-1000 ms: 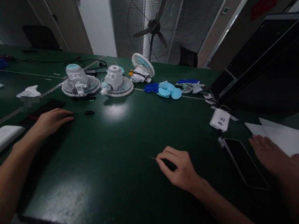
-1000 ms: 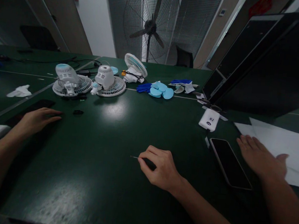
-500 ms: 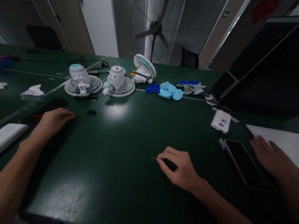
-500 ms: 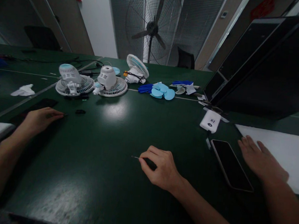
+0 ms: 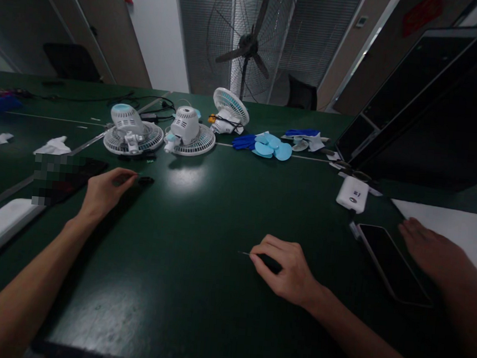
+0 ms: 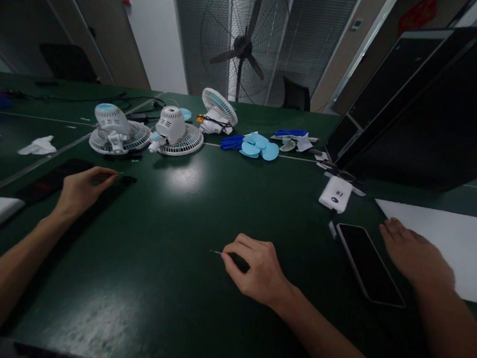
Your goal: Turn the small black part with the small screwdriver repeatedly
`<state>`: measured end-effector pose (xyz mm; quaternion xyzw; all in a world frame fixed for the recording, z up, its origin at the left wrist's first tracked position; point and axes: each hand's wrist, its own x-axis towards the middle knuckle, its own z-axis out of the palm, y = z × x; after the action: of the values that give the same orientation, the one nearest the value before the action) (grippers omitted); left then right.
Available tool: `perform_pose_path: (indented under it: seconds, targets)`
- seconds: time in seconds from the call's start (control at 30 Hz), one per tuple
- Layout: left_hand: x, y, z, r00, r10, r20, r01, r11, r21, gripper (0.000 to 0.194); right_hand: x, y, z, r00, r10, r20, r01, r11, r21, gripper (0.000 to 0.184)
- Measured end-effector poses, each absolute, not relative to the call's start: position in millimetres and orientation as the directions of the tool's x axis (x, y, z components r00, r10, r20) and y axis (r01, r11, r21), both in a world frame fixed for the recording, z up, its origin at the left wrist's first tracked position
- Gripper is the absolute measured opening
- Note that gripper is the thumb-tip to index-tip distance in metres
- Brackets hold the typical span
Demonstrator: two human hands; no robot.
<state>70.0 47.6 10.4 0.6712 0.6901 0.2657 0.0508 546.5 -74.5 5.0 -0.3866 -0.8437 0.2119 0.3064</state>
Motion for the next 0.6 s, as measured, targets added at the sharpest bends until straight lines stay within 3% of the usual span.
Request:
perform_pose_path:
  seconds: [0.3,0.6]
  targets:
    - [72,51,7,0.117,0.928,0.354,0.902,-0.248,0.353,0.042,547,-75,4,-0.514,0.789,0.336,0.518,0.598,-0.612,0.014]
    - [66,60,-5,0.149,0.936,0.319,0.89,-0.268,0.37,0.042,548,-75,2,-0.511,0.793,0.331,0.542,0.596,-0.592,0.014]
